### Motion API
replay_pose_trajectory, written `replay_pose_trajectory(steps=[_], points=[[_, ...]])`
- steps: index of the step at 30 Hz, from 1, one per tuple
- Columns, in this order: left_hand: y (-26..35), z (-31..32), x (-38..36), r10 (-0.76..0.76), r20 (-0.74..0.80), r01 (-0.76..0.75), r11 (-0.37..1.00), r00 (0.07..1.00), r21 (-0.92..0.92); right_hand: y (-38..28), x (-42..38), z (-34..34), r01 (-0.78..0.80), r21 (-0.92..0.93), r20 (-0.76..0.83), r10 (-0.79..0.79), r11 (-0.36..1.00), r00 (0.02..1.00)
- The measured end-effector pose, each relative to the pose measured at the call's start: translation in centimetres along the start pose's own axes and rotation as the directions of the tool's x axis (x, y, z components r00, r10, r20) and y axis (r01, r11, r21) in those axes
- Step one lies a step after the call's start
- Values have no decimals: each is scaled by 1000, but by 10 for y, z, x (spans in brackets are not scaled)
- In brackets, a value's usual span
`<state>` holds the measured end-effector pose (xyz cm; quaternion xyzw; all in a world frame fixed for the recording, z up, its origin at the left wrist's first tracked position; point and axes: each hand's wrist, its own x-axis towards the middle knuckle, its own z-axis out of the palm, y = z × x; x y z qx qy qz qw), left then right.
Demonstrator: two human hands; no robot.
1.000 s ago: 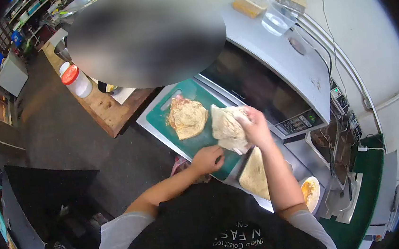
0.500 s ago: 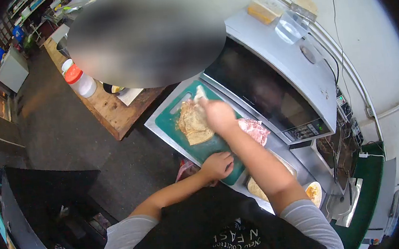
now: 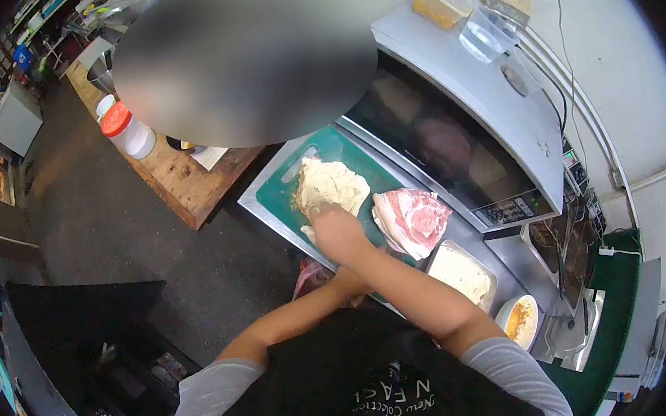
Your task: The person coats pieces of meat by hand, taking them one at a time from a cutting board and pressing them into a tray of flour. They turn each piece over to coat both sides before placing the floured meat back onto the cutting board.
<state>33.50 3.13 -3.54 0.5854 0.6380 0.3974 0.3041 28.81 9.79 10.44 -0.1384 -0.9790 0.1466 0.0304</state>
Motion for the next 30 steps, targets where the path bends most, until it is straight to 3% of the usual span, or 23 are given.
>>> replay_pose_trajectory(steps=[1, 2, 5, 7, 8, 11, 12, 14, 16, 19, 23, 24, 27, 30], points=[[-17, 14, 0, 178, -59, -165, 970, 982, 179, 1, -5, -4, 8, 69, -39, -5, 998, 999], [-17, 14, 1, 174, -65, -161, 973, 983, 163, 3, -10, -7, 16, 138, -78, -5, 990, 997], [-3, 7, 5, 157, -135, -144, 985, 978, 96, 23, -22, -1, 55, 85, -129, -44, 995, 991], [30, -17, 0, 134, -256, -130, 991, 957, 35, 41, -27, 9, 119, 115, -82, -110, 986, 991], [31, -21, 3, 142, -213, -129, 989, 967, 72, 45, -28, 2, 151, 130, -62, -143, 980, 988], [36, -27, 12, 185, -134, -161, 973, 974, 167, 59, -48, -25, -9, 281, -130, 48, 960, 990], [39, -29, 16, 222, -143, -193, 963, 965, 189, 72, -55, -26, 34, 377, -266, 73, 926, 961], [44, -32, 20, 260, -144, -227, 950, 955, 215, 104, -76, -38, -94, 301, -327, 195, 949, 925], [46, -35, 22, 266, -130, -234, 946, 955, 223, 131, -106, -48, -294, -20, -468, 251, 956, 847], [50, -36, 21, 253, -133, -222, 952, 958, 210, 161, -134, -46, -524, -81, -515, 414, 848, 750], [52, -34, 23, 247, -147, -211, 951, 958, 225, 154, -137, -65, -546, 17, -377, 511, 838, 773], [53, -35, 23, 251, -155, -215, 952, 955, 218, 153, -136, -64, -500, 3, -493, 436, 866, 753], [53, -38, 23, 247, -148, -212, 953, 958, 216, 148, -133, -63, -567, 107, -361, 563, 817, 744], [49, -36, 23, 261, -144, -226, 949, 955, 220, 140, -134, -58, -495, 374, -242, 597, 785, 765]])
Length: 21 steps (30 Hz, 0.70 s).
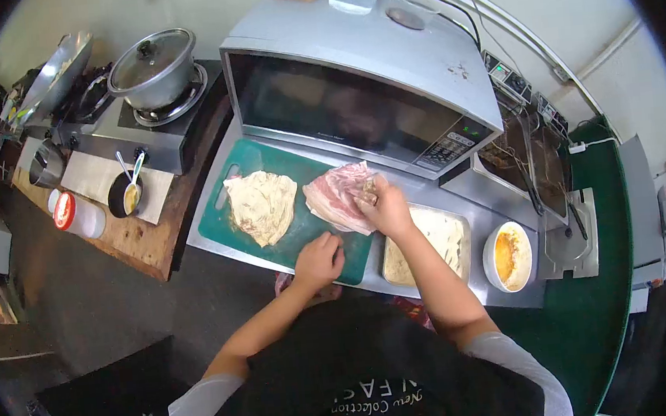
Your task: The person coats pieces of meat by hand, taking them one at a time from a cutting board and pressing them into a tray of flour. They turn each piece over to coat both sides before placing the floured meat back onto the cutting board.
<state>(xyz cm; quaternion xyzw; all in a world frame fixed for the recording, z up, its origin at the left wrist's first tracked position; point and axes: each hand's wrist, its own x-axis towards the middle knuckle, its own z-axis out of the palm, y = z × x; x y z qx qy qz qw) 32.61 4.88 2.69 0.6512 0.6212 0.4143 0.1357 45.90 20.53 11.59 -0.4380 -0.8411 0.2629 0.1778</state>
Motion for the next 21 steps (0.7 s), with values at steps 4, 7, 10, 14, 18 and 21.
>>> replay_pose_trajectory(steps=[4, 7, 10, 14, 18, 21], points=[[-4, 3, -3, 19, 10, -19, 1000, 1000, -9, -16, -11, -6, -20, 401, -103, 66, 916, 993], [-5, 3, -3, 16, 35, -16, 1000, 999, -11, -13, -13, -18, -31, 687, -102, 139, 726, 985], [-6, 5, -4, -9, 53, 9, 1000, 999, 9, -3, -21, -53, -57, 683, -92, 164, 728, 982], [-2, 5, -2, 4, 24, -5, 999, 1000, 34, -11, -49, -125, -93, 734, -38, 177, 673, 983], [7, 3, -1, -67, 28, 65, 996, 997, 58, 40, -78, -158, -97, 600, -40, 152, 794, 988], [10, 6, 0, -81, 2, 80, 993, 997, 81, 71, -98, -162, -149, 529, -6, 179, 836, 984]])
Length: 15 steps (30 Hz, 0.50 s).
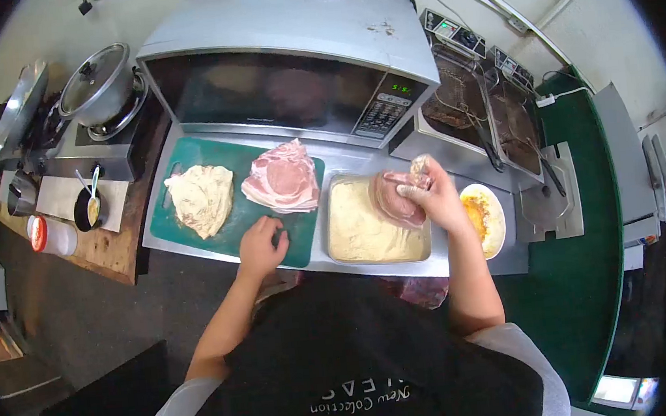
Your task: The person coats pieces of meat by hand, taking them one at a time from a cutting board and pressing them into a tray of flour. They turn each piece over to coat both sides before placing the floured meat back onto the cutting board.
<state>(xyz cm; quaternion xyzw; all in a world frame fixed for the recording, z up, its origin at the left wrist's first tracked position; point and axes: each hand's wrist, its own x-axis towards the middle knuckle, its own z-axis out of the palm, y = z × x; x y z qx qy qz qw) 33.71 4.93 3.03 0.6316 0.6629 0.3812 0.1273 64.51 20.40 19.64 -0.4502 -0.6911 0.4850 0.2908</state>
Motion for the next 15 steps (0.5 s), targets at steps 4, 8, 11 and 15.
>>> replay_pose_trajectory(steps=[4, 8, 11, 15], points=[[9, -1, 2, -33, 4, 33, 997, 999, 66, 33, -13, -6, -113, 117, 0, 114, 987, 994], [5, 6, 0, -12, -13, 13, 995, 1000, 96, 114, -11, 1, -141, 172, -98, 160, 975, 982], [14, 3, 3, -36, -4, 36, 992, 999, 119, 175, -6, 4, -195, -56, -229, 178, 979, 957], [12, 7, 0, -27, -38, 32, 988, 999, 149, 157, -20, 6, -268, -359, -254, 183, 894, 950]])
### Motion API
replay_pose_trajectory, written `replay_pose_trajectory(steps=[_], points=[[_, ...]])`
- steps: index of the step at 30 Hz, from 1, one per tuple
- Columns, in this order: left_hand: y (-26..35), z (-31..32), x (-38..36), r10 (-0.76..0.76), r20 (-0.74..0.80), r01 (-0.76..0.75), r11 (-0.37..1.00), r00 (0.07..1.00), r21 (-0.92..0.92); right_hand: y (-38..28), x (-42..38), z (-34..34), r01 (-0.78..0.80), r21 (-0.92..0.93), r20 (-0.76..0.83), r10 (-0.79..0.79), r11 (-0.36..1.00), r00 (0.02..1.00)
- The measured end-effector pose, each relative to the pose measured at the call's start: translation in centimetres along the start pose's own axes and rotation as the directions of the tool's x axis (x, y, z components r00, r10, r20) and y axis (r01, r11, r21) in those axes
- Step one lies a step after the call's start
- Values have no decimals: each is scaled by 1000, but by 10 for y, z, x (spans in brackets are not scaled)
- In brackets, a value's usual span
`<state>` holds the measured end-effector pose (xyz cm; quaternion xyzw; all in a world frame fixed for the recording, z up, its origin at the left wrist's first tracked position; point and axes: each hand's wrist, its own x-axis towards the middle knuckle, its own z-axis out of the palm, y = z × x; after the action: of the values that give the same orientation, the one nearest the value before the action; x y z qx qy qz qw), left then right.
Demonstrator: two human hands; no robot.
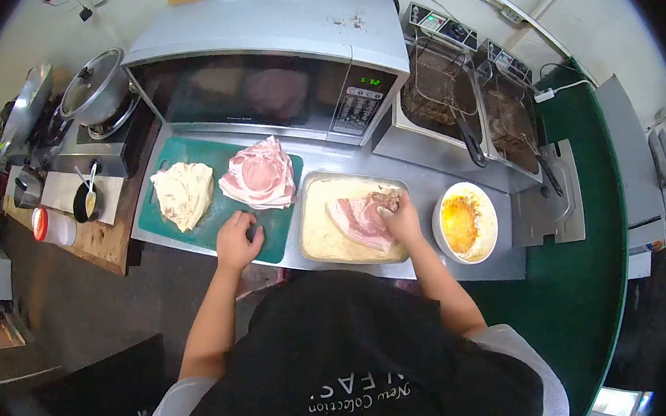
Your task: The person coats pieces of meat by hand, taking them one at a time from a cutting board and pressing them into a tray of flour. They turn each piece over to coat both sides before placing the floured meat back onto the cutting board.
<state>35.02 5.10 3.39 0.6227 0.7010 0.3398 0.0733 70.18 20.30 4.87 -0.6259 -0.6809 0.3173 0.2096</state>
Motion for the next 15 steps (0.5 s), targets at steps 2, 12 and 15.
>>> replay_pose_trajectory(steps=[2, 12, 15], points=[[2, -2, 0, -21, 14, 21, 1000, 1000, 14, -5, -4, -6, 41, -123, 41, -36, 992, 999], [4, 1, 0, 0, -50, 2, 999, 999, 42, 9, 2, -1, 85, -54, 44, -83, 995, 996], [5, 0, 0, -58, -1, 58, 998, 998, 22, 21, 15, 2, 121, -68, 103, -114, 990, 988]])
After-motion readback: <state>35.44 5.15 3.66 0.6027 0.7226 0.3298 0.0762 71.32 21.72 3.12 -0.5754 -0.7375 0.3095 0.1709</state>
